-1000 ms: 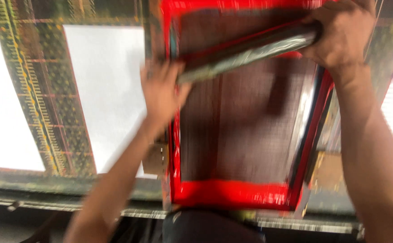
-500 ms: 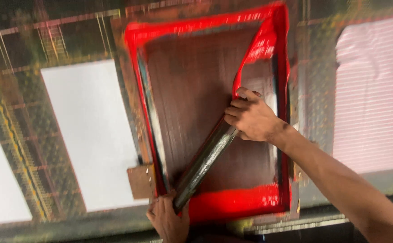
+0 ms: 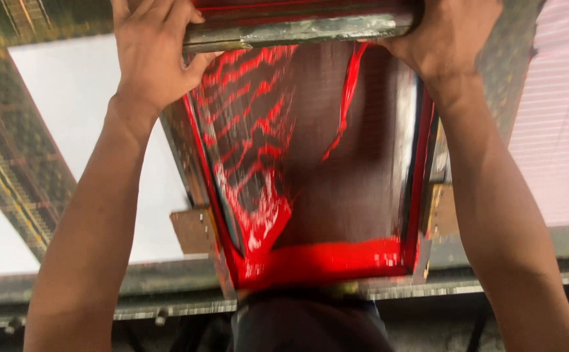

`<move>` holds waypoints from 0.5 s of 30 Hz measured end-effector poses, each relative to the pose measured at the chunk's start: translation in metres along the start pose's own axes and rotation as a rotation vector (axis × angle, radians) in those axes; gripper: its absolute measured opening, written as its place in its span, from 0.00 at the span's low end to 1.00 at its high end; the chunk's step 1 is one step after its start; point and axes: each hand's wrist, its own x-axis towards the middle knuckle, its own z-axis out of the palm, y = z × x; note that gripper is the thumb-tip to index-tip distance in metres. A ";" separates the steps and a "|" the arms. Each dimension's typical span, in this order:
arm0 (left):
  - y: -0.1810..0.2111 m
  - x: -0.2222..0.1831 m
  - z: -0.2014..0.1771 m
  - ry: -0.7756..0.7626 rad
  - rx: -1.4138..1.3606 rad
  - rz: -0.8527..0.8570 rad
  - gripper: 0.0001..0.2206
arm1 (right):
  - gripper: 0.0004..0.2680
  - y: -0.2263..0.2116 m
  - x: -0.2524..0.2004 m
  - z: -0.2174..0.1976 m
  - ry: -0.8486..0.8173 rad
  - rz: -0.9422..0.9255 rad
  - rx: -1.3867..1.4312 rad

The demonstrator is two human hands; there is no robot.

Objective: Manually screen printing red ink onto white fabric panels using a squeegee and a screen frame on a long production table.

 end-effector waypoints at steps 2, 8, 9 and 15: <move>0.032 -0.015 -0.024 -0.015 -0.297 -0.061 0.15 | 0.27 0.001 -0.041 -0.011 -0.190 0.094 0.017; 0.188 -0.184 -0.054 -0.150 -0.359 -0.247 0.18 | 0.16 -0.068 -0.201 -0.112 -0.363 0.083 0.172; 0.212 -0.212 -0.057 -0.146 -0.356 -0.256 0.18 | 0.16 -0.082 -0.223 -0.133 -0.360 0.074 0.173; 0.292 -0.291 -0.078 -0.081 -0.384 -0.258 0.13 | 0.13 -0.130 -0.319 -0.198 -0.503 0.196 0.209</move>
